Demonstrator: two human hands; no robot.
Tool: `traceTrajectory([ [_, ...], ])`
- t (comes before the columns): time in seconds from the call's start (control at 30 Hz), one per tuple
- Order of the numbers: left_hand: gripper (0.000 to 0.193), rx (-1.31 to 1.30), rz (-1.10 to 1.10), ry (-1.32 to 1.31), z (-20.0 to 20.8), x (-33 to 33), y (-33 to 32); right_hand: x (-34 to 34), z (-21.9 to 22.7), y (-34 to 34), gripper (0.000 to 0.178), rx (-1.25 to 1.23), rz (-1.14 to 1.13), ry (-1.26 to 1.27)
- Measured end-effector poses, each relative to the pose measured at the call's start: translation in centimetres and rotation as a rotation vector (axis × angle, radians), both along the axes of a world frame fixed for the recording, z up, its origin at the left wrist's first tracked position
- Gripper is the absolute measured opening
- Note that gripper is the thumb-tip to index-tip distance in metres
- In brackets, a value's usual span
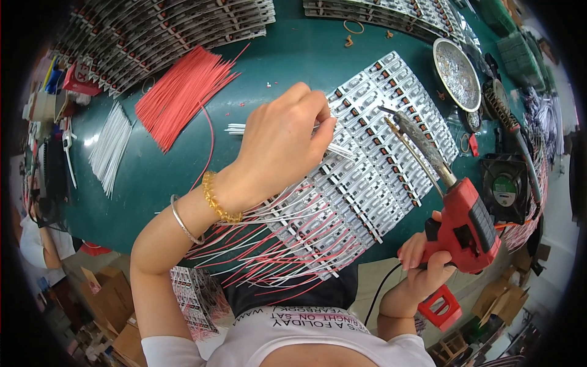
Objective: The person attaches wires to rows of circuit boards by aligning the wires by hand and soldering them with a handheld soldering tool.
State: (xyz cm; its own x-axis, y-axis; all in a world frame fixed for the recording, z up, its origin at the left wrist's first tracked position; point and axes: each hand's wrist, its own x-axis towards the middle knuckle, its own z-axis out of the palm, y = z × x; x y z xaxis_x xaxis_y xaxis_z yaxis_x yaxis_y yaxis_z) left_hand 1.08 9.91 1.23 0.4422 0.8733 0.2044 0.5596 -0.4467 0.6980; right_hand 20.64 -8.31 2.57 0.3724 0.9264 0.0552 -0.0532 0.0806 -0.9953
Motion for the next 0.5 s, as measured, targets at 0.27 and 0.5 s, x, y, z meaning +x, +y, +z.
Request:
traceTrajectory([
  [0.27,0.011,0.003,0.031,0.023,-0.59,0.33,-0.3,-0.5,0.11,0.88,0.079,-0.135,-0.008,-0.056],
  [0.5,0.012,0.011,0.038,-0.003,-0.45,0.16,-0.23,-0.57,-0.02,0.92,0.074,-0.126,-0.028,-0.063],
])
